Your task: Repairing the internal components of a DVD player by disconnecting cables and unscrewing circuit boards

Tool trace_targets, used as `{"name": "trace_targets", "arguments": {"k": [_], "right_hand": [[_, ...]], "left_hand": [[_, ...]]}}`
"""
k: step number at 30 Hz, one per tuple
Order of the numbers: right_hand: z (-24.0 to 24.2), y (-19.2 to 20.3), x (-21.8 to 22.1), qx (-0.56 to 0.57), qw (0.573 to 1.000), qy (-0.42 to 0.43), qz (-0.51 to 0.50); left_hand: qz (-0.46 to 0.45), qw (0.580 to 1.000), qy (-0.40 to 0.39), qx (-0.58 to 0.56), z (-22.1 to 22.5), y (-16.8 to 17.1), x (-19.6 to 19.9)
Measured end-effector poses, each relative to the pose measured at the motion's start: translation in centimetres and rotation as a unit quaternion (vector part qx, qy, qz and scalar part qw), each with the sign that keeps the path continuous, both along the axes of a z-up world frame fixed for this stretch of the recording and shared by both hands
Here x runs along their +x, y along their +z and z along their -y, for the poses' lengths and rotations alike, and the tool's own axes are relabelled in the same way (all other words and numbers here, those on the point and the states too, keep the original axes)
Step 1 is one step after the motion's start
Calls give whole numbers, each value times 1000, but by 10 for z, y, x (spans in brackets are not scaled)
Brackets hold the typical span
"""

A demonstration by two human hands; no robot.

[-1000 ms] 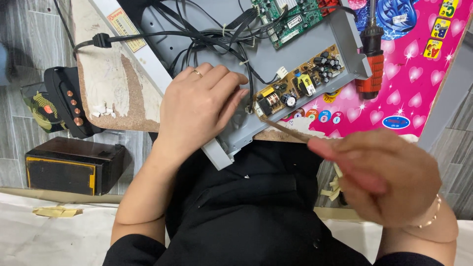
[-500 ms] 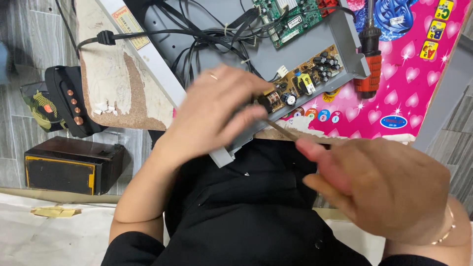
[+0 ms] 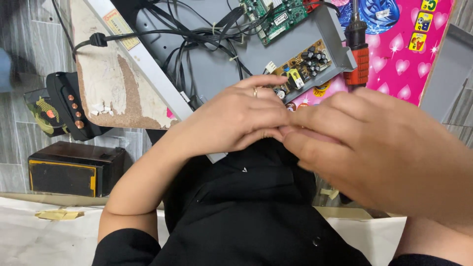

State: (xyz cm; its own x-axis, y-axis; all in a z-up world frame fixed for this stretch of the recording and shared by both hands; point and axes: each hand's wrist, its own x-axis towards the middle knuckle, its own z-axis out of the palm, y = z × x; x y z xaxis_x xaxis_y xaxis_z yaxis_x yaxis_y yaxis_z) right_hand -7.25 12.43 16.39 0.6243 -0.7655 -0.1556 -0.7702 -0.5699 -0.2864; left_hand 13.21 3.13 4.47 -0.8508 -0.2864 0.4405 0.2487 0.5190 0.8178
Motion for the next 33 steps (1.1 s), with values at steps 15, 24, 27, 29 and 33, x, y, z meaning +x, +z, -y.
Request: {"name": "trace_targets", "arguments": {"k": [15, 24, 27, 29, 33], "right_hand": [[-29, 4, 4, -184, 970, -57, -149], [-15, 17, 7, -148, 984, 73, -64], [-12, 21, 6, -120, 989, 79, -46], [-10, 21, 5, -116, 986, 118, -28], [-6, 19, 6, -116, 988, 99, -14]], "left_hand": [[-7, 997, 73, 0, -15, -5, -4], [-27, 994, 94, -54, -20, -2, -2], [-23, 996, 82, -19, -18, -2, -3], [18, 999, 48, 16, -19, 1, 2], [45, 994, -44, 91, -22, 0, 8]]}}
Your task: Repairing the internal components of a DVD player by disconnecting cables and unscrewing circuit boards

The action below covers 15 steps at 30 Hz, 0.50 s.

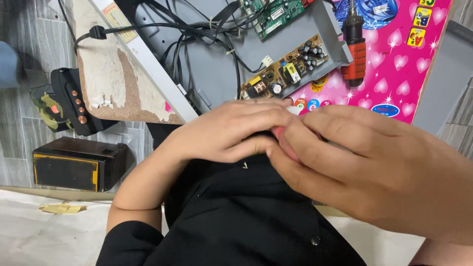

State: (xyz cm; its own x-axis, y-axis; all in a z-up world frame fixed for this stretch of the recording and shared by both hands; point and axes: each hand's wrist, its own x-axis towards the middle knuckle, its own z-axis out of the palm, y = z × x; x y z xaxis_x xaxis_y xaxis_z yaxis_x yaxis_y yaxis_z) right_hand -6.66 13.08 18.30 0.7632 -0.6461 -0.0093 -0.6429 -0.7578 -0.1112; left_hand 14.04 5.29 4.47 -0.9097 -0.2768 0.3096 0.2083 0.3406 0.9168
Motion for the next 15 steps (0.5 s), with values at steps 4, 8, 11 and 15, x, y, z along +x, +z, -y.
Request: {"name": "trace_targets", "arguments": {"k": [4, 8, 11, 15], "right_hand": [[-5, -20, 8, 126, 976, -65, 165], [-22, -50, 26, 269, 822, -206, 458], [-30, -69, 54, 139, 756, -262, 583], [-7, -66, 46, 191, 758, -163, 602]], "left_hand": [[-23, 997, 46, -55, 0, 0, -3], [-60, 997, 29, -47, 2, 6, -6], [-52, 996, 34, -56, -4, 3, -6], [-62, 995, 53, -56, -6, 5, -5]]}}
